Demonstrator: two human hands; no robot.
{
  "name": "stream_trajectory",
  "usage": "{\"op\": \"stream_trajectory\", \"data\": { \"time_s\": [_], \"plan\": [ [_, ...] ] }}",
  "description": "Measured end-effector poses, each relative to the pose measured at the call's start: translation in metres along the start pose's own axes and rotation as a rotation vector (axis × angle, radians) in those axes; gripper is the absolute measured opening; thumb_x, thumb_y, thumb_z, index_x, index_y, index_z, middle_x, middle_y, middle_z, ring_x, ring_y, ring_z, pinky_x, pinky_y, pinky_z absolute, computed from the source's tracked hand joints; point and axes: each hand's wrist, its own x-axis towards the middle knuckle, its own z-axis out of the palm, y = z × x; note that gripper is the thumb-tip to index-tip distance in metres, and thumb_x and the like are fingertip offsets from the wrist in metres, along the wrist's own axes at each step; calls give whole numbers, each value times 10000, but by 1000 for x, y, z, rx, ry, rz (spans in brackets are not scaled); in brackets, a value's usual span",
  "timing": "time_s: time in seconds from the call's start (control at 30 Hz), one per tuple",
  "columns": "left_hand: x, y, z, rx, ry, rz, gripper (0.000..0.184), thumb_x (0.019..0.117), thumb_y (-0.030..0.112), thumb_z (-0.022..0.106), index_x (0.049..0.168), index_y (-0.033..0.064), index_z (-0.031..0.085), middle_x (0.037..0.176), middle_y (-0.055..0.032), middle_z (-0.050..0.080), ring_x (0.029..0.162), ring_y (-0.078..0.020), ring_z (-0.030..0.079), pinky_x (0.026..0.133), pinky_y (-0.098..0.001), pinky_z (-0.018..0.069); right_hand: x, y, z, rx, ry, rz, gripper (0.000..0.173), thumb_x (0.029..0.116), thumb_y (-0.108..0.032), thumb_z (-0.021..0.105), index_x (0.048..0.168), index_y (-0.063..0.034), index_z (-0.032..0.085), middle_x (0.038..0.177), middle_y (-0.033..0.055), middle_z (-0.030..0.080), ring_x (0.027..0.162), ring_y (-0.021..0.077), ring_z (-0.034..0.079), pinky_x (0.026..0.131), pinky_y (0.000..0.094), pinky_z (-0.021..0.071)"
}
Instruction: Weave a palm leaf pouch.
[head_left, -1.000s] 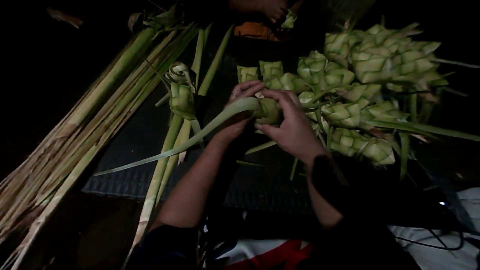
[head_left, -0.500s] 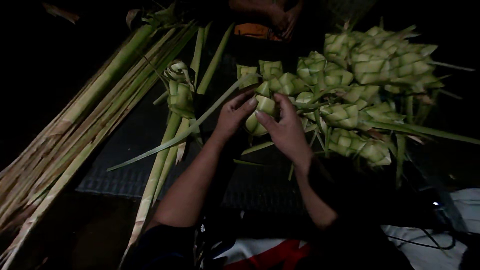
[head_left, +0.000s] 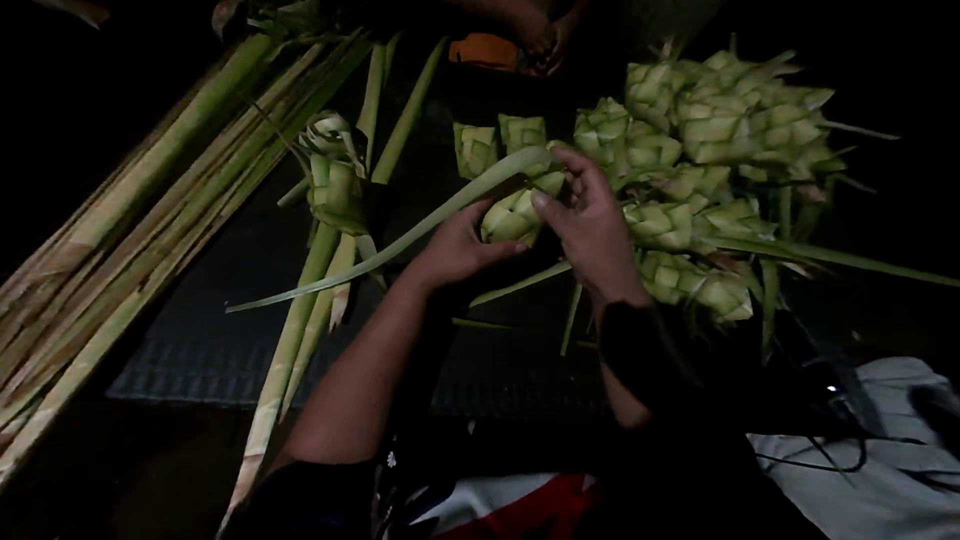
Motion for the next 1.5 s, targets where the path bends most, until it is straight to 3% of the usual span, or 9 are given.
{"op": "stream_trajectory", "data": {
  "time_s": [0.13,0.3,0.37,0.5,0.6,0.97,1.17,1.37,1.5],
  "plan": [
    [-4,7,-3,81,-8,-248,481,852,332,830,1224,69,676,1045,-68,733,935,-123,694,879,-392,572,1,-5,-2,84,-3,-18,371,970,-87,650,1323,-46,546,1193,54,627,1051,80,636,892,237,557],
    [-4,10,-5,13,-93,-143,541,867,165,809,1354,94,583,1161,11,701,1023,4,651,924,-227,547,5,-8,-9,71,-140,-52,463,978,-95,626,1421,-45,500,1397,80,554,1218,115,587,987,278,541],
    [-5,10,-7,-3,-139,-99,623,868,142,797,1425,113,520,1261,13,640,1108,0,610,988,-231,517,-3,-19,-11,11,-55,30,294,1047,-69,478,1321,-57,583,1276,56,631,1124,93,611,956,287,521],
    [-9,2,-12,-259,-154,-129,443,897,154,718,1315,69,601,1112,20,730,967,-29,694,884,-248,588,-2,-30,-24,367,155,243,318,1124,-244,343,1242,-101,602,974,-10,658,831,83,658,783,273,577],
    [-1,-16,-17,-489,-257,85,525,967,284,597,1452,112,498,1302,-2,645,1112,-99,647,947,-300,567,9,-29,-41,582,192,234,393,1138,-322,248,1220,-107,567,906,-2,664,807,121,683,798,330,597],
    [-8,-14,-14,-948,-182,-213,426,1055,394,284,1116,255,682,974,-13,750,805,-145,727,621,-338,621,17,-61,-68,498,206,146,470,1116,-471,216,1139,-188,591,818,-88,623,603,26,582,525,184,501],
    [-6,-22,-16,-977,-328,-240,543,1045,460,248,1029,174,709,877,-77,743,675,-164,708,506,-300,577,16,-62,-72,751,147,-83,214,1116,-194,379,1064,-138,579,894,-22,658,840,94,680,797,247,601],
    [-5,-18,-12,-929,-225,-102,375,1051,321,323,1100,258,690,972,36,747,834,-75,710,697,-275,607,14,-67,-76,765,170,-149,251,1124,-224,344,1050,-151,573,901,-31,651,825,84,666,787,246,592],
    [-1,-18,-23,-502,-179,74,305,1008,320,488,1221,147,621,1056,37,711,927,-55,677,810,-260,588,8,-71,-92,585,351,-177,234,1127,-255,351,1046,-180,557,848,-73,634,739,53,637,665,214,565]
  ]
}}
